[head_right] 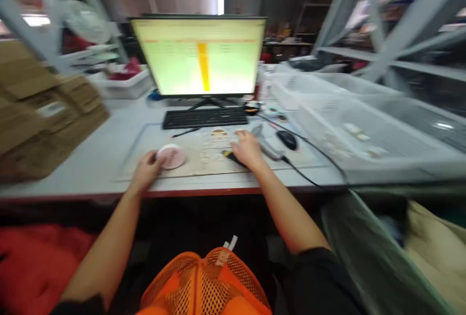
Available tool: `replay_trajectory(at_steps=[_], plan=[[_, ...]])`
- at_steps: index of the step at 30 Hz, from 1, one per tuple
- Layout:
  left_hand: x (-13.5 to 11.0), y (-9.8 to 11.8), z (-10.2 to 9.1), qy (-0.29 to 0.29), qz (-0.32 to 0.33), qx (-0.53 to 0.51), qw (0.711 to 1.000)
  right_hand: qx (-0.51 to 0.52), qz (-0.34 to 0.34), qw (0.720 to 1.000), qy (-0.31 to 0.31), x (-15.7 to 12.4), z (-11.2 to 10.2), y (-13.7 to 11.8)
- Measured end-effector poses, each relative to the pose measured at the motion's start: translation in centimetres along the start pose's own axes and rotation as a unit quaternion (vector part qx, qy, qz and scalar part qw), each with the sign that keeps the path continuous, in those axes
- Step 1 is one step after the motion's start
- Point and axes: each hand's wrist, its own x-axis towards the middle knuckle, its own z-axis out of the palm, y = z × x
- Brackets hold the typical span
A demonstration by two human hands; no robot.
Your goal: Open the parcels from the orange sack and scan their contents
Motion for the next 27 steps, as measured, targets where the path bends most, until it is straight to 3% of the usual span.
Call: replay_trajectory(at_steps=[3, 6, 11, 14, 16, 18, 21, 27], plan=[[-0.1, -3.3, -1.9, -0.050, -0.009, -0.080, 0.995, -0.228, 0.033, 0.969, -0.086, 2.5, 2.8, 0.3], [0.6, -4.5, -1.6, -0.064, -0.001, -0.141, 0.988, -0.331, 0.043, 0.934, -0.126, 3.6, 4.2, 0.3], [0.4, -4.2, -1.4, -0.076, 0.034, -0.149, 0.985, -0.332, 0.039, 0.938, -0.094, 3.6, 3.4, -0.2], [-0.2, -4.1, -1.7, -0.078, 0.144, -0.097, 0.982, -0.308, 0.044, 0.950, 0.011, 3.8, 1.2, 0.8], [-0.4, -4.0, -1.7, -0.111, 0.200, -0.039, 0.973, -0.314, 0.078, 0.944, 0.066, 3.9, -0.4, 1.7], [-0.5, -3.9, -1.7, -0.168, 0.210, 0.004, 0.963, -0.326, 0.139, 0.934, 0.054, 4.0, -1.8, 2.6], [-0.5, -3.7, -1.6, -0.227, 0.192, 0.034, 0.954, -0.331, 0.225, 0.916, -0.020, 4.1, -2.8, 3.2], [-0.8, -3.4, -1.5, -0.233, 0.198, 0.106, 0.946, -0.371, 0.214, 0.902, -0.061, 4.0, -2.2, 4.2]])
